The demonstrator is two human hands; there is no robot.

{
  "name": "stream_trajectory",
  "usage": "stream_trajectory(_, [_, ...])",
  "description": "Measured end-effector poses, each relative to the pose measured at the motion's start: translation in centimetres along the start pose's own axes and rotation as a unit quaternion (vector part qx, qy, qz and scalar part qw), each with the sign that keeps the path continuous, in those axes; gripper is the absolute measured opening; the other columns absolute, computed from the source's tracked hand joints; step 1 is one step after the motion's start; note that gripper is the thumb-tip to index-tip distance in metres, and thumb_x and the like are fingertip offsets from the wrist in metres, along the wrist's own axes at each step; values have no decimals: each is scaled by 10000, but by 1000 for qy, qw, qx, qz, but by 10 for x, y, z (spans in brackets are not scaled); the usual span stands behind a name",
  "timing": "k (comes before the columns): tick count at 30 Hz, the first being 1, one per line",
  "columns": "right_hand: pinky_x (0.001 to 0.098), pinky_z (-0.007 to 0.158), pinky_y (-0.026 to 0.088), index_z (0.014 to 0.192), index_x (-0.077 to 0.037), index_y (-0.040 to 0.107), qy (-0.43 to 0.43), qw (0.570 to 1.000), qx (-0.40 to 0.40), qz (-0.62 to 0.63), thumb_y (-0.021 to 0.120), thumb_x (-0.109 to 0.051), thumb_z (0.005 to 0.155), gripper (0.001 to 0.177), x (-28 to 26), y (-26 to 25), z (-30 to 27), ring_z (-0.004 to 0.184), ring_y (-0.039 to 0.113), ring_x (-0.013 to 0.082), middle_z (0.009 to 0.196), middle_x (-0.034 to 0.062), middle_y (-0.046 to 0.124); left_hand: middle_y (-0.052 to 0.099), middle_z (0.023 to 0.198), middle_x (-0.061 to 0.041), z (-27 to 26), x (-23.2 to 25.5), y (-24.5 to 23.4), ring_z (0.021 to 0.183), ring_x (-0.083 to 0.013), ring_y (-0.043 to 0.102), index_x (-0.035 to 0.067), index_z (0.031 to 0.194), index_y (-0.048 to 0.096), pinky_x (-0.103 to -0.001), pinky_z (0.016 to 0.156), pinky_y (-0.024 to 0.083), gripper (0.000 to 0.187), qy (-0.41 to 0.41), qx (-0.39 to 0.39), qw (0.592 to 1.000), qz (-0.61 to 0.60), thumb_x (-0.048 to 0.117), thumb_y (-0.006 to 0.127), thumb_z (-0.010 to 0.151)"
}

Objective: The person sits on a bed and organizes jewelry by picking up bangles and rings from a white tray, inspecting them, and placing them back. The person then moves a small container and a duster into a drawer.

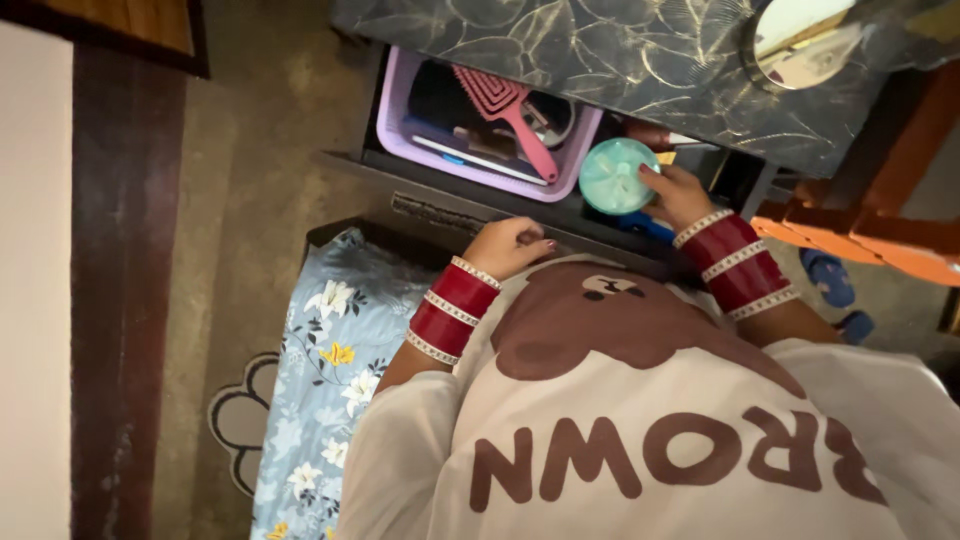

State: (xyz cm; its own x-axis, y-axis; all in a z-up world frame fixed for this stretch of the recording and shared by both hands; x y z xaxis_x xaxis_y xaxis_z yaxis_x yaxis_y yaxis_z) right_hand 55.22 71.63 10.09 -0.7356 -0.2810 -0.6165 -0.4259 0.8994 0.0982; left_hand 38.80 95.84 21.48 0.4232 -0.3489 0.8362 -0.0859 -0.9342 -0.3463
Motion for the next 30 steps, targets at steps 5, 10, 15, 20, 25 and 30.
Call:
stream_trajectory(5, [434,991,525,1370,-3,565,9,999,41,-18,711,-424,911,639,-4,-38,-36,1167,635,268,1317,132,630,736,1041,-167,33,64,14,950,-324,704,41,1218,666,-415,835,563,472,96,17,990,97,313,788,851])
stream_trajectory(10, [412,1034,503,1408,19,505,-18,993,102,48,701,-385,949,642,4,-106,-91,1226,609,266,1336,148,612,596,1333,-239,133,88,74,1179,-418,586,46,1328,588,-474,1002,499,558,244,60,931,265,220,746,822])
stream_trajectory(15, [436,1033,500,1443,21,465,-55,983,129,119,657,-340,977,621,13,-128,-118,1236,592,257,1354,145,589,602,1391,-120,222,65,150,1291,-370,524,220,1394,575,-589,1049,420,463,171,38,888,426,269,572,933])
stream_trajectory(20, [481,1041,505,1446,34,444,-53,968,150,193,638,-309,978,612,47,-145,-134,1247,587,293,1348,159,582,565,1456,-94,224,40,159,1356,-352,501,254,1411,564,-577,1111,391,431,283,-16,843,458,191,466,996])
stream_trajectory(25, [480,1080,486,1474,34,427,-73,968,132,199,637,-286,989,618,44,-139,-134,1273,592,299,1383,168,587,541,1481,-133,193,33,148,1296,-419,514,190,1400,576,-567,997,435,453,295,-64,848,435,139,475,962])
stream_trajectory(30, [443,1082,482,1450,-9,451,-37,979,152,131,680,-314,950,629,8,-110,-107,1275,586,267,1358,114,608,581,1499,-132,169,27,127,1322,-379,574,137,1437,588,-509,1128,482,447,255,-52,918,299,182,560,993])
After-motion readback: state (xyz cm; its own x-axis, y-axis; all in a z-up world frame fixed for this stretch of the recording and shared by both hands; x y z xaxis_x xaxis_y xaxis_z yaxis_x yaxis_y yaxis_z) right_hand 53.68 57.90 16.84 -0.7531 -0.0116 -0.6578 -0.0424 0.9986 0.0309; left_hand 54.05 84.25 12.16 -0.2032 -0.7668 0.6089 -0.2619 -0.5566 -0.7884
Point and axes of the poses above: each hand's wrist, its own z-axis towards the middle knuckle, its own y-axis out of the palm, x = y × z, the point moved 10 cm from there along z, towards the middle knuckle
